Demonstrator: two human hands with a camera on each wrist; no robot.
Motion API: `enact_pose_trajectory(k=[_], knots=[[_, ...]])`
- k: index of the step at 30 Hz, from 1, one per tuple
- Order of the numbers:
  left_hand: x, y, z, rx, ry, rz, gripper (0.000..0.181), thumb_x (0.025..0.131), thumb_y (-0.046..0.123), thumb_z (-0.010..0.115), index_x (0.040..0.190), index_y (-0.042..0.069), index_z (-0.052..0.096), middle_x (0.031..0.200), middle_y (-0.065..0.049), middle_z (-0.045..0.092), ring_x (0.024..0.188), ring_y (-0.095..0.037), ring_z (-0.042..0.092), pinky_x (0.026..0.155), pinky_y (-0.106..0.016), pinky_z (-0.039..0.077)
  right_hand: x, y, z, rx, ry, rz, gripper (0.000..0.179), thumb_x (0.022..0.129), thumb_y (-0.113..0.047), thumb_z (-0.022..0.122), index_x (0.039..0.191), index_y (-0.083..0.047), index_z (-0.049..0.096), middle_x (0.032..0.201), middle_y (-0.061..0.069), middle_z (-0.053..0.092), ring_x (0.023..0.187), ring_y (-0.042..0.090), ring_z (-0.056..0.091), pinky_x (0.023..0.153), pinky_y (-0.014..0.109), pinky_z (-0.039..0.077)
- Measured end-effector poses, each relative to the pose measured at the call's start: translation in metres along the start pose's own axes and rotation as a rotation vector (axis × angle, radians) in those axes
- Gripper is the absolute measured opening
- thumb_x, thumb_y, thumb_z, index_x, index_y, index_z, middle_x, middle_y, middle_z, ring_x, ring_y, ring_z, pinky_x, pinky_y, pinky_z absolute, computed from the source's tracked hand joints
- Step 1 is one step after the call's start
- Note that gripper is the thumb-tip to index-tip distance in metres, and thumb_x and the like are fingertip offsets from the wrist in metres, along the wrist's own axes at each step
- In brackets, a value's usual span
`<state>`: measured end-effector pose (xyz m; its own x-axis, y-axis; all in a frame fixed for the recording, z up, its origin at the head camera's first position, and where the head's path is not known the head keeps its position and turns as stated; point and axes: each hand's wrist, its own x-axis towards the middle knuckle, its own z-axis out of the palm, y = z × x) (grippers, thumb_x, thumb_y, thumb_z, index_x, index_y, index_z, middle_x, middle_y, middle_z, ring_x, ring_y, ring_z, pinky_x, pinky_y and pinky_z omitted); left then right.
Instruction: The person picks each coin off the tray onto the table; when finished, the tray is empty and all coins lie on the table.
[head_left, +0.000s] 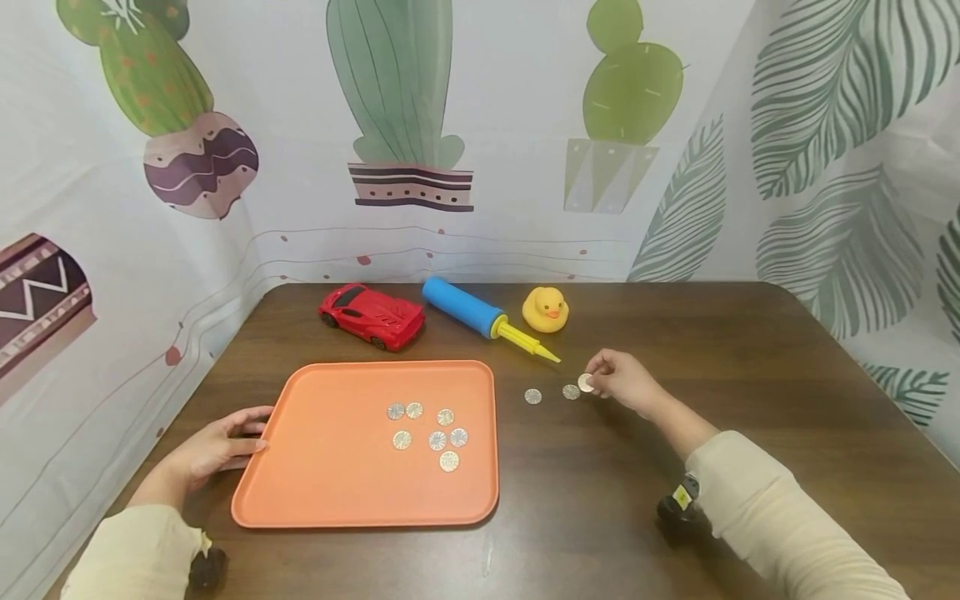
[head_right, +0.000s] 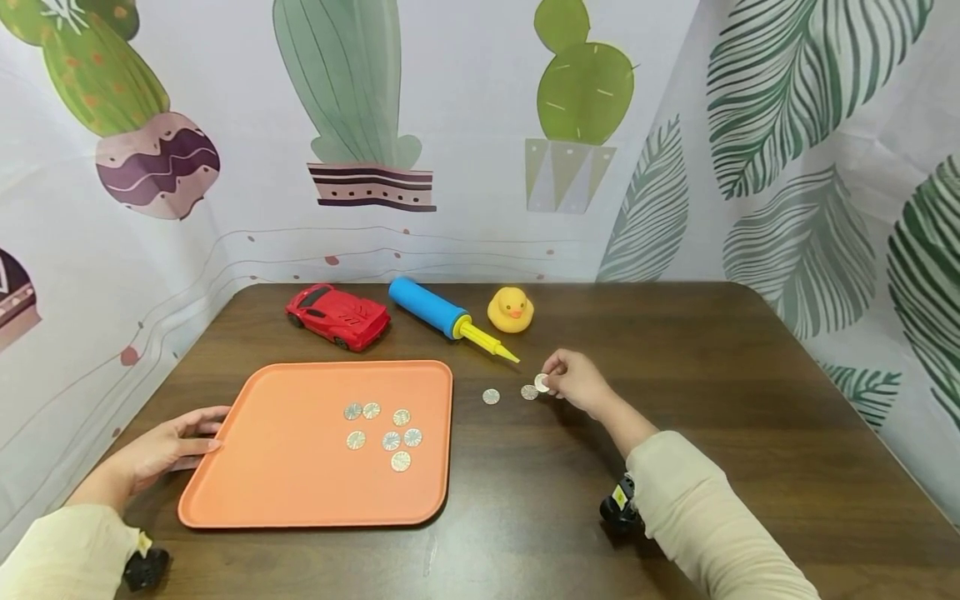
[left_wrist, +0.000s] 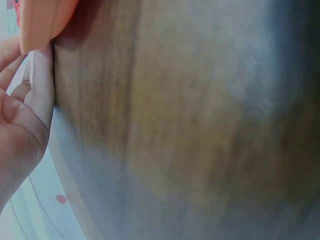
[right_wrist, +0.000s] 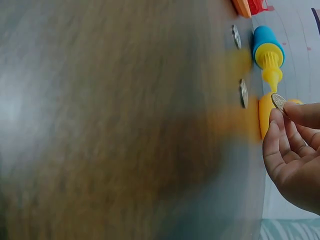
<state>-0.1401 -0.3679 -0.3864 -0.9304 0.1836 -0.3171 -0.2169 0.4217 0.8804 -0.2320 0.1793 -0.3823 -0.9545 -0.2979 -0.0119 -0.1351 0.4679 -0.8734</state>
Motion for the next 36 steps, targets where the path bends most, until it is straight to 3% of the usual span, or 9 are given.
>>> enact_pose_trajectory(k=[20, 30, 36], knots=[[-0.003, -0.002, 0.000, -0.019, -0.019, 0.009, 0.067, 0.083, 0.010, 0.056, 0.130, -0.012, 0.014, 0.117, -0.029, 0.030, 0.089, -0.016, 0.052, 0.075, -0.036, 0.046, -0.005, 0.015, -0.008, -0.102, 0.008, 0.030, 0.007, 0.079, 0.006, 0.051, 0.085, 0.009, 0.049, 0.072, 0.011, 0.053, 0.061, 0.018, 0.051, 0.056, 0.030, 0.046], [-0.002, 0.000, 0.000, 0.000, 0.004, -0.011, 0.067, 0.082, 0.012, 0.058, 0.130, -0.010, 0.016, 0.118, -0.028, 0.031, 0.089, -0.016, 0.052, 0.076, -0.036, 0.046, -0.001, 0.021, -0.012, -0.296, 0.023, -0.018, 0.005, 0.074, 0.003, 0.056, 0.075, 0.004, 0.052, 0.063, 0.006, 0.052, 0.056, 0.015, 0.048, 0.048, 0.026, 0.039], [0.001, -0.004, -0.004, -0.011, -0.033, 0.037, 0.068, 0.081, 0.018, 0.059, 0.131, -0.007, 0.020, 0.115, -0.024, 0.035, 0.088, -0.015, 0.053, 0.074, -0.035, 0.047, -0.002, 0.017, -0.013, -0.371, 0.037, -0.016, 0.005, 0.071, 0.002, 0.057, 0.074, 0.004, 0.054, 0.063, 0.005, 0.054, 0.057, 0.016, 0.048, 0.050, 0.028, 0.039]])
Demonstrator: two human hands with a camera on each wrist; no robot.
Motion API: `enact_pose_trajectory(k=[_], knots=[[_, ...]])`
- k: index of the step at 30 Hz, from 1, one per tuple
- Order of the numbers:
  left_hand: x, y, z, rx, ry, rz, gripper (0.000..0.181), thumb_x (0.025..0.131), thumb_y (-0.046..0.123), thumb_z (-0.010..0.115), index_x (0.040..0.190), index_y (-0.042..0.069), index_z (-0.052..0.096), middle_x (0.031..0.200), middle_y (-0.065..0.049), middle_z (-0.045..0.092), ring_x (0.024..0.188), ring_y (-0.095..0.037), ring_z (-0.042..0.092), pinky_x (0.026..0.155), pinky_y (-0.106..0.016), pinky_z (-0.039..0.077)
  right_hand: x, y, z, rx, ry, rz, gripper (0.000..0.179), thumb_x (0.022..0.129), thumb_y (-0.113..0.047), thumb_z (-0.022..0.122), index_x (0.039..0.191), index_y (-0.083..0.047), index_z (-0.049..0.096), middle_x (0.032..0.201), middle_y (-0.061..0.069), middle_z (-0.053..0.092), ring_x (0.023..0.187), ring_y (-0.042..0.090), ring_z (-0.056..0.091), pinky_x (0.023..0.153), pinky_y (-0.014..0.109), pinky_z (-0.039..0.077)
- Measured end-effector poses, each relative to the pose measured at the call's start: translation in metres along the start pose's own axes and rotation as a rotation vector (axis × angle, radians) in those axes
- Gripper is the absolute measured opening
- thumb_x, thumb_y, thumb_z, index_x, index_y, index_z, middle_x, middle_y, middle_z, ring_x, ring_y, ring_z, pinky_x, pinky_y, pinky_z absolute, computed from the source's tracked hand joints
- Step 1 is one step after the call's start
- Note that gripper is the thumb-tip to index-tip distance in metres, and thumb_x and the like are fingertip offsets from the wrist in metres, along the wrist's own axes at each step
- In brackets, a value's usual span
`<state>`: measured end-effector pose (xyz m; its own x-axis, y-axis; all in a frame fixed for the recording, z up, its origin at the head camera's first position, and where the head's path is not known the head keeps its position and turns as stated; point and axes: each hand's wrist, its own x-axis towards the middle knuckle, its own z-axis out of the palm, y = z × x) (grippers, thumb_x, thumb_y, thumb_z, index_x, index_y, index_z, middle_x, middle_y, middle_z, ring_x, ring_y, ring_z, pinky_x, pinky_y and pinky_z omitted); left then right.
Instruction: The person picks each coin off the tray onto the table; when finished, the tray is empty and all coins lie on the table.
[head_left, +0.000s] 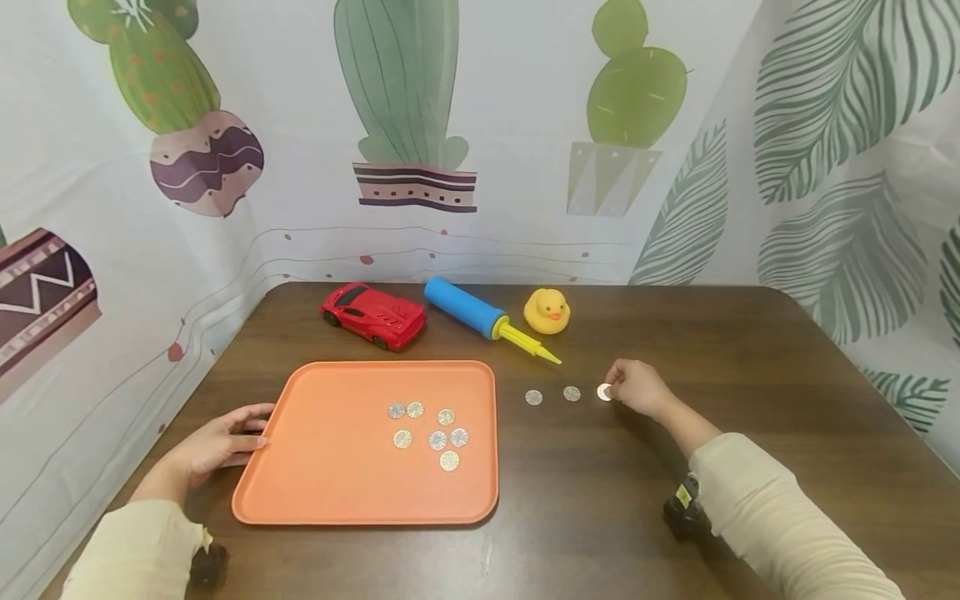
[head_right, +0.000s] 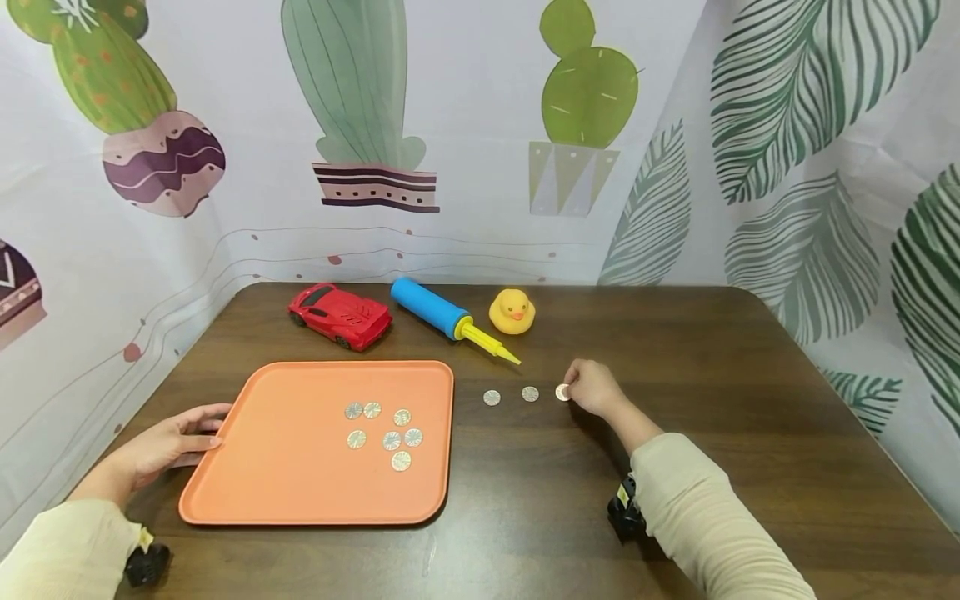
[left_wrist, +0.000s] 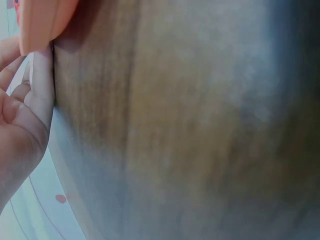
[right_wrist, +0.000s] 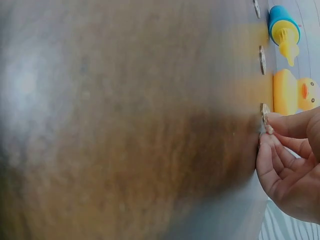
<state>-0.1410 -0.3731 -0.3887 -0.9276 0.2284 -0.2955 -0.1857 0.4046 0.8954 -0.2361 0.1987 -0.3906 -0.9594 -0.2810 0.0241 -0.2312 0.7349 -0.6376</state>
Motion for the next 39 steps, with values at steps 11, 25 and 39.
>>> enact_pose_trajectory(k=[11, 25, 39], knots=[[0.000, 0.001, 0.003, -0.002, 0.017, -0.022, 0.066, 0.083, 0.010, 0.056, 0.130, -0.012, 0.015, 0.117, -0.029, 0.031, 0.089, -0.016, 0.052, 0.076, -0.036, 0.046, -0.002, -0.001, 0.000, -0.081, 0.023, -0.015, 0.003, 0.071, 0.002, 0.057, 0.073, 0.002, 0.054, 0.067, 0.006, 0.055, 0.062, 0.020, 0.051, 0.056, 0.032, 0.041], [-0.001, 0.000, 0.003, 0.003, 0.017, -0.032, 0.066, 0.083, 0.009, 0.056, 0.130, -0.012, 0.014, 0.116, -0.028, 0.032, 0.088, -0.014, 0.053, 0.075, -0.036, 0.046, -0.002, -0.002, 0.000, 0.029, 0.028, 0.039, 0.006, 0.076, -0.003, 0.054, 0.079, 0.003, 0.055, 0.073, 0.009, 0.058, 0.059, 0.016, 0.052, 0.052, 0.028, 0.042], [0.000, 0.002, 0.004, 0.003, 0.018, -0.031, 0.066, 0.084, 0.008, 0.055, 0.130, -0.011, 0.014, 0.118, -0.029, 0.030, 0.089, -0.015, 0.052, 0.076, -0.036, 0.046, 0.000, -0.039, 0.005, 0.254, 0.020, 0.035, 0.011, 0.080, -0.005, 0.056, 0.086, 0.004, 0.054, 0.074, 0.013, 0.056, 0.059, 0.023, 0.053, 0.050, 0.028, 0.044]])
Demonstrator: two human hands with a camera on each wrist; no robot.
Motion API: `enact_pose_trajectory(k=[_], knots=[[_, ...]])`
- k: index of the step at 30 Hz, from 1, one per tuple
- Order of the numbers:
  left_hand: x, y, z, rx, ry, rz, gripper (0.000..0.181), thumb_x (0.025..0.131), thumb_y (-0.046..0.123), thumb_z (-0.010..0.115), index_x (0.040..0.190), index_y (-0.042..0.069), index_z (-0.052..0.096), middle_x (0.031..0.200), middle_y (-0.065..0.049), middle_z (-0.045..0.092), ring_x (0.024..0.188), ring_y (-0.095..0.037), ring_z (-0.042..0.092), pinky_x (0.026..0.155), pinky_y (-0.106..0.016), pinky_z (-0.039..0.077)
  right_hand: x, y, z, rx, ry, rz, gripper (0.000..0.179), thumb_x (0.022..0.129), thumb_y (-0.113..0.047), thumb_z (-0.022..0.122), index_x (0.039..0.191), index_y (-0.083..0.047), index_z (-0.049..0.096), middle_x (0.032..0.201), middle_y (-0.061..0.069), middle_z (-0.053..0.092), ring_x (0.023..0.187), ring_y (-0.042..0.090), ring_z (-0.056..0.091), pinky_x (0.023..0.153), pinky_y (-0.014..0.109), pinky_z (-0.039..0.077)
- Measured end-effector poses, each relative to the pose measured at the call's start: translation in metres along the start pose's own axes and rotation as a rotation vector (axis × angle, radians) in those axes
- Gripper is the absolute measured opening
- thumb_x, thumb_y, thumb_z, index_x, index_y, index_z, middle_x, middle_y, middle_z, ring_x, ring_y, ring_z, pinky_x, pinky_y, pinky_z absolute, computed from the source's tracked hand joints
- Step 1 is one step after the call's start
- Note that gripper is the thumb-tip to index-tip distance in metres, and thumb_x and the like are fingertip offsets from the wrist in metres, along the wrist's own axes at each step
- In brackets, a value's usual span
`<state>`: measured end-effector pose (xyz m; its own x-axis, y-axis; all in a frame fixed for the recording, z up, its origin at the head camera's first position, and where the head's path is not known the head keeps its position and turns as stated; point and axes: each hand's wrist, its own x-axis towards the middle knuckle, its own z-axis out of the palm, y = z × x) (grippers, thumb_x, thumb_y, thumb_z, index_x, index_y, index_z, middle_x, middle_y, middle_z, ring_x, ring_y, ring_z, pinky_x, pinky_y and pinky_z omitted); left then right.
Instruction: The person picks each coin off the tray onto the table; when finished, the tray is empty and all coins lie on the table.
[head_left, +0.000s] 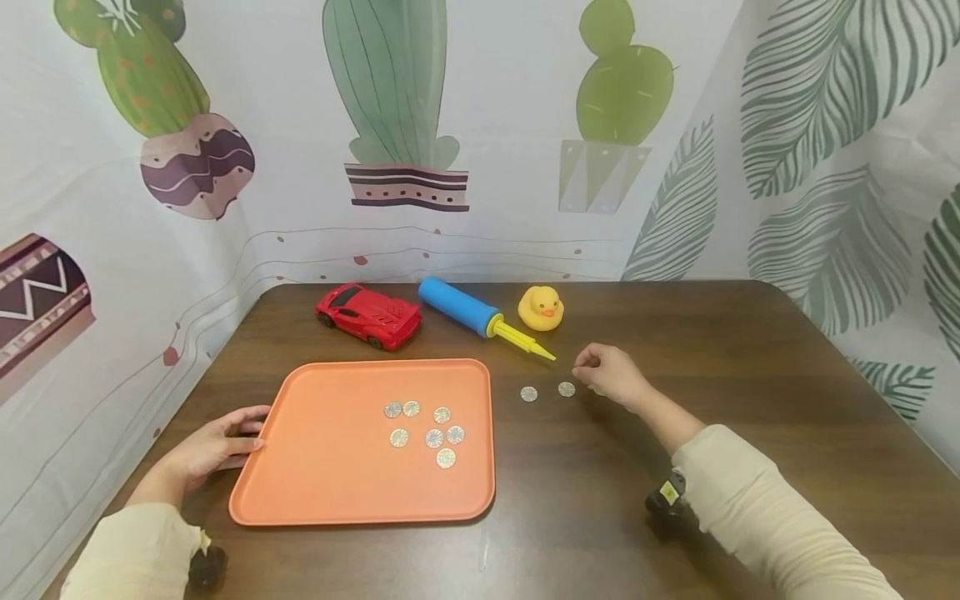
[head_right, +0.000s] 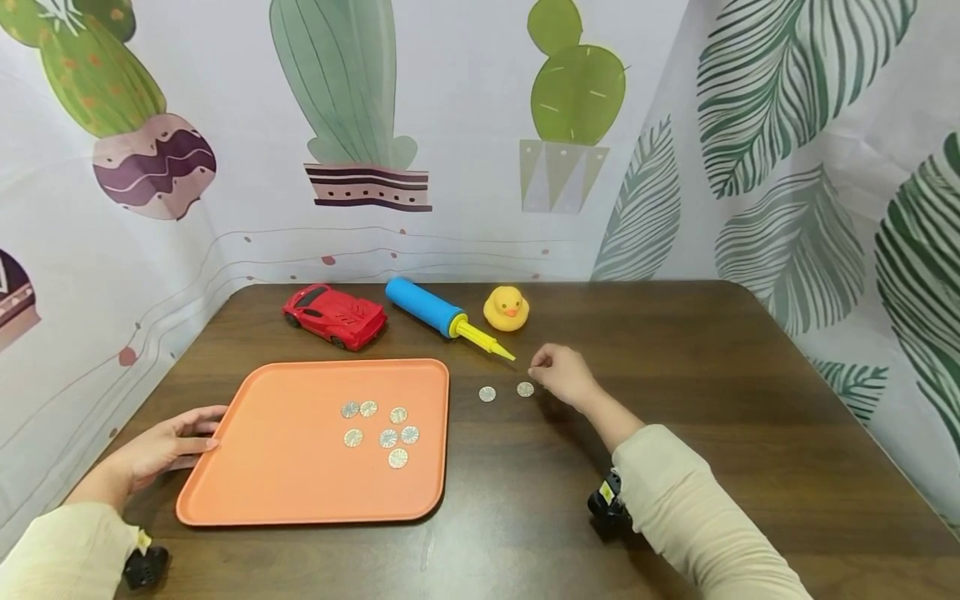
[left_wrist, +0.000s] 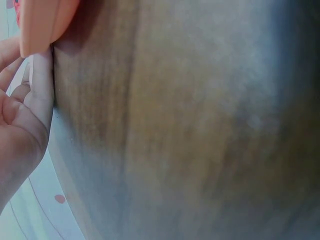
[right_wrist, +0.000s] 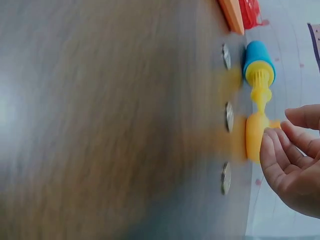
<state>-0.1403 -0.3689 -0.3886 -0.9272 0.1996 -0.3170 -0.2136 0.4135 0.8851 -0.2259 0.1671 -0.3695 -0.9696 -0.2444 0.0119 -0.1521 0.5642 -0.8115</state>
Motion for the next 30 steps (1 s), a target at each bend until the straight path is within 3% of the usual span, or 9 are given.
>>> enact_pose_trajectory(k=[5, 12, 18, 21, 30], knots=[[0.001, -0.001, 0.000, 0.000, -0.004, 0.007, 0.066, 0.083, 0.009, 0.055, 0.130, -0.012, 0.014, 0.117, -0.028, 0.031, 0.089, -0.015, 0.052, 0.076, -0.036, 0.046, 0.002, -0.011, 0.010, 0.016, -0.016, -0.037, 0.010, 0.079, -0.004, 0.057, 0.086, 0.003, 0.055, 0.076, 0.009, 0.057, 0.066, 0.027, 0.055, 0.055, 0.030, 0.045], [0.002, -0.002, -0.001, 0.005, 0.020, -0.016, 0.069, 0.082, 0.012, 0.058, 0.131, -0.010, 0.016, 0.118, -0.027, 0.031, 0.090, -0.016, 0.052, 0.076, -0.036, 0.046, 0.006, -0.026, 0.026, 0.162, -0.098, -0.024, 0.009, 0.081, -0.002, 0.056, 0.086, 0.004, 0.053, 0.072, 0.011, 0.053, 0.062, 0.025, 0.051, 0.054, 0.032, 0.045], [0.001, -0.002, -0.002, 0.006, 0.004, -0.002, 0.068, 0.082, 0.012, 0.057, 0.130, -0.011, 0.015, 0.117, -0.026, 0.032, 0.089, -0.014, 0.052, 0.076, -0.036, 0.046, 0.010, -0.040, 0.041, 0.147, -0.122, -0.077, 0.008, 0.079, -0.002, 0.057, 0.085, 0.004, 0.055, 0.077, 0.009, 0.055, 0.068, 0.026, 0.054, 0.062, 0.037, 0.049], [0.000, -0.003, -0.002, 0.006, -0.008, 0.011, 0.067, 0.083, 0.011, 0.056, 0.130, -0.012, 0.014, 0.117, -0.027, 0.031, 0.089, -0.013, 0.052, 0.076, -0.036, 0.046, 0.012, -0.046, 0.048, 0.125, -0.127, -0.105, 0.009, 0.078, -0.003, 0.058, 0.084, 0.003, 0.056, 0.075, 0.008, 0.055, 0.066, 0.023, 0.054, 0.060, 0.035, 0.048], [0.001, -0.002, -0.002, 0.004, 0.009, 0.004, 0.068, 0.083, 0.013, 0.057, 0.131, -0.010, 0.015, 0.119, -0.028, 0.030, 0.091, -0.017, 0.052, 0.076, -0.035, 0.046, 0.019, -0.062, 0.073, 0.164, -0.178, -0.077, 0.007, 0.078, -0.003, 0.059, 0.084, 0.000, 0.056, 0.072, 0.008, 0.056, 0.066, 0.022, 0.056, 0.057, 0.031, 0.048]])
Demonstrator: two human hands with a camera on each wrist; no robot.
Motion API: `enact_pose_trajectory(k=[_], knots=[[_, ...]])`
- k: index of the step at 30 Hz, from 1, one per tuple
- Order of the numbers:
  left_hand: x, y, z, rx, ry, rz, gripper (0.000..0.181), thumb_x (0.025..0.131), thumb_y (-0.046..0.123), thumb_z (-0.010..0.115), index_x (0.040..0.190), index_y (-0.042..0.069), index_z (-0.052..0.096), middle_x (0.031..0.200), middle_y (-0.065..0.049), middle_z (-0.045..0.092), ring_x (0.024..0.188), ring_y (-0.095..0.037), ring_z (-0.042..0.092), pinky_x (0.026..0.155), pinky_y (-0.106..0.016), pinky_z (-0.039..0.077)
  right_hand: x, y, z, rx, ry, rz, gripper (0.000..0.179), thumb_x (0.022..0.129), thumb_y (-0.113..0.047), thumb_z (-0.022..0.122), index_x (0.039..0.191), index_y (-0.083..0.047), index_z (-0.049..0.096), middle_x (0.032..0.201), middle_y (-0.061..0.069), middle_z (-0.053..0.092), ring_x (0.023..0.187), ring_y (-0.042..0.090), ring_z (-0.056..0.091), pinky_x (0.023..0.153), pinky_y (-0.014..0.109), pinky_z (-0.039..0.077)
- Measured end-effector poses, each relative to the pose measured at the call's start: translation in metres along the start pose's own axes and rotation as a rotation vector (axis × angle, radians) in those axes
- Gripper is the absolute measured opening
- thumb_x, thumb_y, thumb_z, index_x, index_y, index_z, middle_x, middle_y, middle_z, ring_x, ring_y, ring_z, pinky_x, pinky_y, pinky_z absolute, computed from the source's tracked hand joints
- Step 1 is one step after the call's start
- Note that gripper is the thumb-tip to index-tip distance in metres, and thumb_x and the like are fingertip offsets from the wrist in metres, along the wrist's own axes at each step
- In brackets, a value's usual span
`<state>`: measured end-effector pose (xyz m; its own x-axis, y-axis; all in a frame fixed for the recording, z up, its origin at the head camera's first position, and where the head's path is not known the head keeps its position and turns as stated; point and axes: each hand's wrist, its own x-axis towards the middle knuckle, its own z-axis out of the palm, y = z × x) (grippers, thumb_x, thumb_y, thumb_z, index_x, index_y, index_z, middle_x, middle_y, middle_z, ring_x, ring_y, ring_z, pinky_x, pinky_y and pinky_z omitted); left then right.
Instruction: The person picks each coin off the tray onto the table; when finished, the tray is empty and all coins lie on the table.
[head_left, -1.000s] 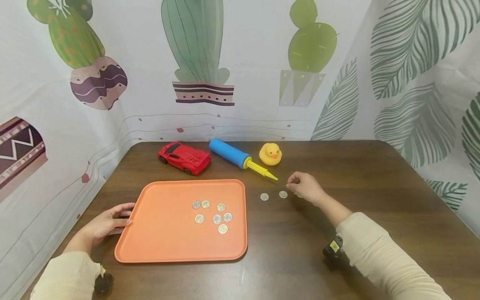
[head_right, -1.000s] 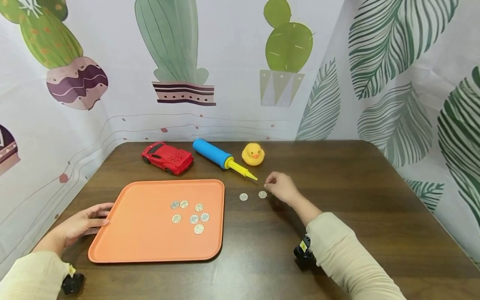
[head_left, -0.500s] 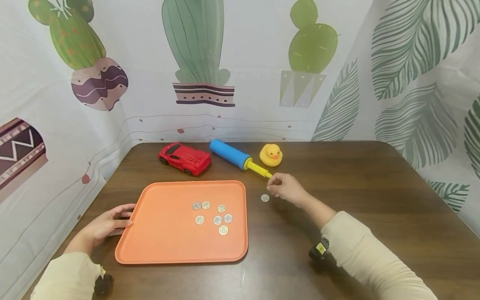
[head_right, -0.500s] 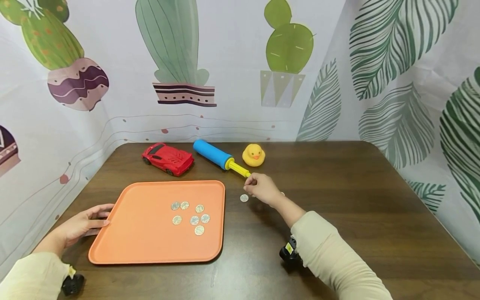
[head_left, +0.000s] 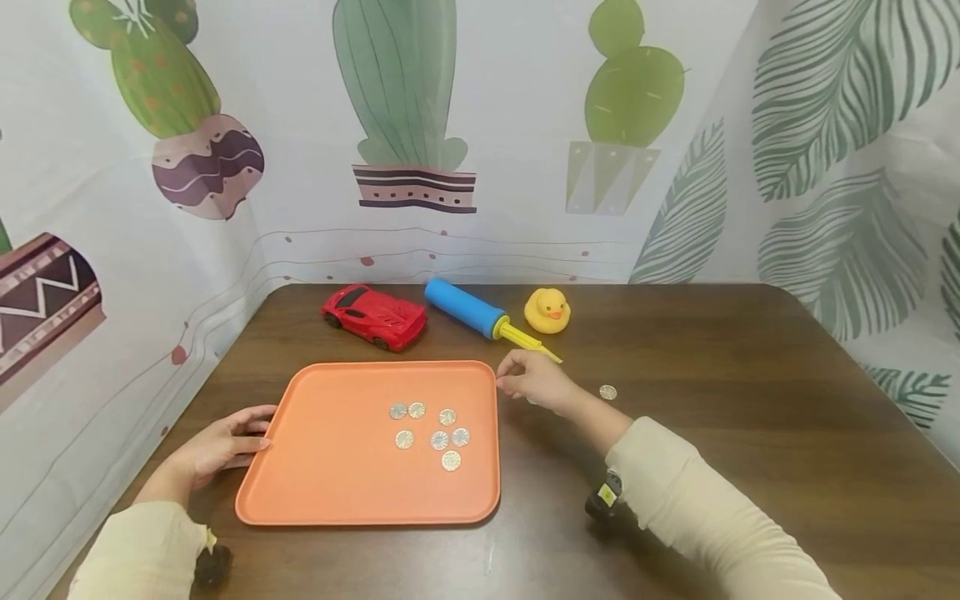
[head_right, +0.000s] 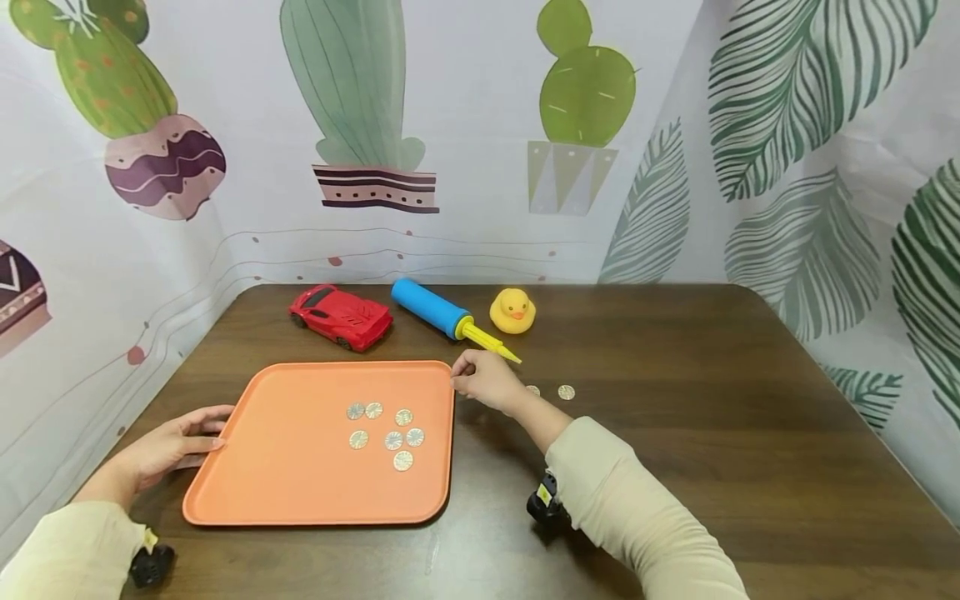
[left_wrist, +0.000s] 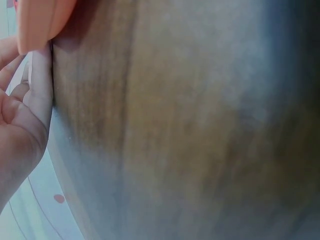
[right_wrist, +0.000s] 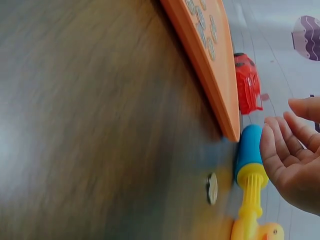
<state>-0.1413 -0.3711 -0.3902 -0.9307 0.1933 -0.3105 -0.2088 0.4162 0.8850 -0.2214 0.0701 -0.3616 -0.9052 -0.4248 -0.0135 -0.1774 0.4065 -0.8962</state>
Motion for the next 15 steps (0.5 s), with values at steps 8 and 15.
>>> enact_pose_trajectory(k=[8, 15], knots=[[0.000, -0.001, 0.001, -0.016, -0.016, 0.012, 0.066, 0.083, 0.010, 0.056, 0.131, -0.011, 0.015, 0.118, -0.028, 0.030, 0.090, -0.016, 0.052, 0.076, -0.036, 0.046, 0.011, -0.003, 0.018, 0.001, -0.052, -0.041, 0.010, 0.078, -0.002, 0.059, 0.087, 0.002, 0.057, 0.075, 0.007, 0.056, 0.069, 0.021, 0.055, 0.062, 0.030, 0.049], [0.000, 0.000, 0.000, -0.014, -0.008, 0.004, 0.066, 0.083, 0.011, 0.056, 0.131, -0.011, 0.015, 0.118, -0.027, 0.031, 0.089, -0.015, 0.053, 0.075, -0.035, 0.046, 0.018, -0.009, 0.030, -0.086, -0.084, -0.101, 0.009, 0.076, -0.003, 0.061, 0.084, -0.002, 0.059, 0.075, 0.003, 0.057, 0.068, 0.014, 0.051, 0.059, 0.024, 0.044]])
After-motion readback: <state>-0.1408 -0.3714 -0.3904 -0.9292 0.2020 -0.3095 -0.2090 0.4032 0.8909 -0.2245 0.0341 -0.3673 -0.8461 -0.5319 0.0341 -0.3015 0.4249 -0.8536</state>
